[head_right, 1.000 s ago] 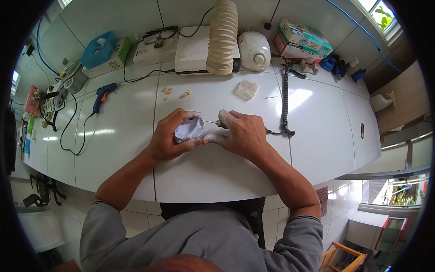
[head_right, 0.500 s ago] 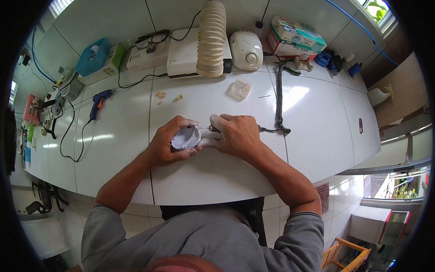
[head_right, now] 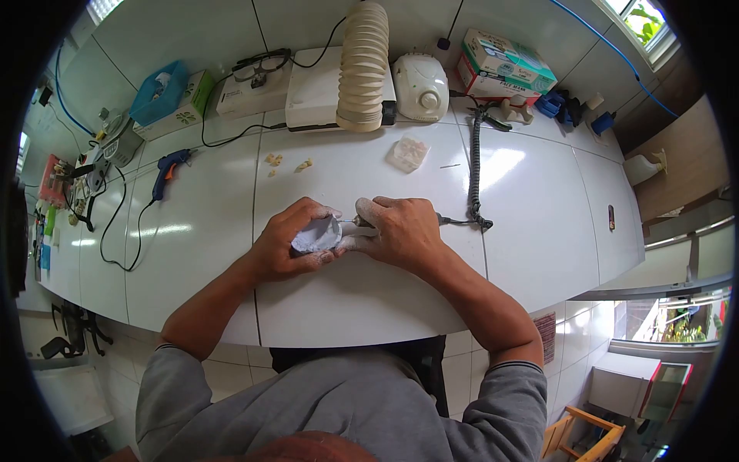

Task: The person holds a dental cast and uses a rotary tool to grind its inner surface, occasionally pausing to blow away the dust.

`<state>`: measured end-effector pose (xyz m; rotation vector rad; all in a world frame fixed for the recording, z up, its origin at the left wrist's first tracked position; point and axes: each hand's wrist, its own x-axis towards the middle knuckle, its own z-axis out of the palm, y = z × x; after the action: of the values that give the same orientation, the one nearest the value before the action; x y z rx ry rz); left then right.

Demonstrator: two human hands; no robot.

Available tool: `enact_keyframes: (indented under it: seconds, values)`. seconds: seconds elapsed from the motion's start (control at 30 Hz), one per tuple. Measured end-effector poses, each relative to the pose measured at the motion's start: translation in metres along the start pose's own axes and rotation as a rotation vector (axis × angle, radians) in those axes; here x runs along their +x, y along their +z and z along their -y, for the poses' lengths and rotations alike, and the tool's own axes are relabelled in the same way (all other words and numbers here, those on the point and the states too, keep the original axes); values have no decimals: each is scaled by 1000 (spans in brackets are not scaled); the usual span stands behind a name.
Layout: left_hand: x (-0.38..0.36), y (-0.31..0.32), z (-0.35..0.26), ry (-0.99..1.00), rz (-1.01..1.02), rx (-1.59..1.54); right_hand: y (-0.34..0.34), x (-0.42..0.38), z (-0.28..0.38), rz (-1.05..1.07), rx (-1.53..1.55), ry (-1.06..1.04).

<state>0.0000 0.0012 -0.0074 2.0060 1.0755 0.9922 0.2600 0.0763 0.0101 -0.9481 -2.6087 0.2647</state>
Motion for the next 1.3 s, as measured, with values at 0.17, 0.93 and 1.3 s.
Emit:
enact_keyframes:
  seconds: [0.17,0.93,1.3]
  values:
    - [-1,0,3,13,2,9,1,0,0,-1,1,-6]
    - [0,-1,0,10,3,-27,0,1,2,-16,36,-11]
    - [-2,0,3,6,2,-29,1,0,1,-41,34,-26]
